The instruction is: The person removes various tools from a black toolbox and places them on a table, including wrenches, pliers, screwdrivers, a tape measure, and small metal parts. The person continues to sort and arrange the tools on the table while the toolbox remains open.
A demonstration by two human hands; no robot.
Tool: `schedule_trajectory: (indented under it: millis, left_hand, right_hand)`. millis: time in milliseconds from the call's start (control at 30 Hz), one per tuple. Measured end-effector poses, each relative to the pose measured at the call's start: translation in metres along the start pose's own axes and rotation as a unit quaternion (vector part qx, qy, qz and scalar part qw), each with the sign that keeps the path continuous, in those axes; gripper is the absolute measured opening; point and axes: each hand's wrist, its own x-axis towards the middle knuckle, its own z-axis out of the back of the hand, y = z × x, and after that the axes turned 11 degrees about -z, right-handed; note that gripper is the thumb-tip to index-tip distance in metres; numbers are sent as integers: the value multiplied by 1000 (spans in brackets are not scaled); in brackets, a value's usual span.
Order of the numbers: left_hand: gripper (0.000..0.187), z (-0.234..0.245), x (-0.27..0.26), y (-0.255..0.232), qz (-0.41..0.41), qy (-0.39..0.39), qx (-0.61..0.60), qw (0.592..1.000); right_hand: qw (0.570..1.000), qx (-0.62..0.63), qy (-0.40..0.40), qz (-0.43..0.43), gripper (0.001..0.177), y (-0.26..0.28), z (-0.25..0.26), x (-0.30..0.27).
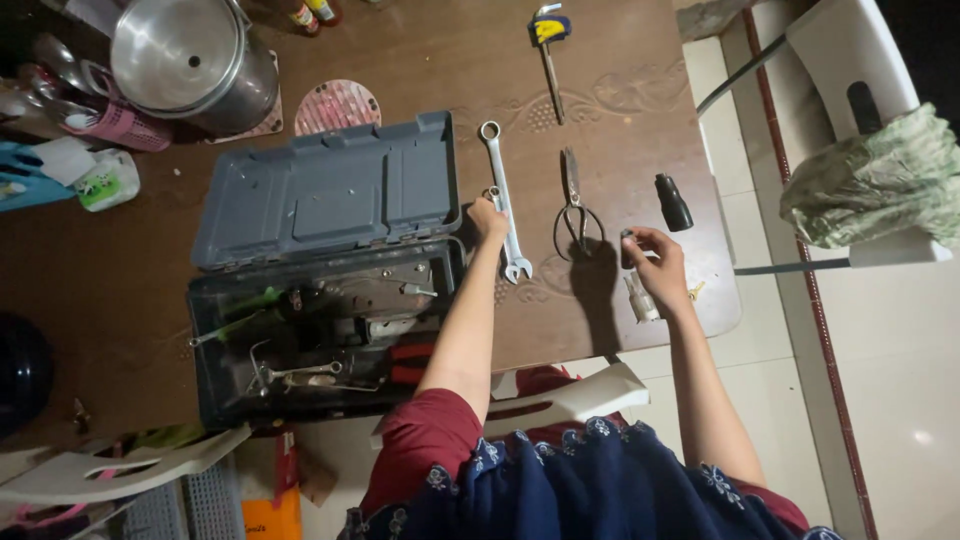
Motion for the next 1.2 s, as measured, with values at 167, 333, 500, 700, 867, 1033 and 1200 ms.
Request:
schedule_trajectory:
  millis: [167, 333, 500, 700, 867, 1033, 1200]
  left_hand:
    - [20, 14, -16, -11, 1, 15, 19, 1000]
    - [23, 19, -14, -6, -9, 24, 54, 998]
    - [60, 31, -38, -41, -42, -18, 91, 995]
    - [53, 40, -83, -127, -191, -9, 116, 975]
    - [35, -26, -73, -142, -325, 49, 87, 941]
    - [35, -49, -71, -153, -383, 79, 100, 915]
    - [31, -51, -57, -150, -407, 54, 74, 909]
  right_hand:
    - [1000, -10, -3, -5, 22, -19, 12, 14]
    - [1000, 6, -6, -23, 21, -31, 15, 27]
    - [996, 66, 2, -57, 25, -35, 19, 52]
    - [998, 59, -28, -22, 30, -53, 37, 133]
    - [997, -25, -53, 46, 30, -33, 44, 223]
    - [990, -102, -79, 64, 24, -34, 30, 311]
    - [972, -202, -98, 68, 29, 1, -3, 351]
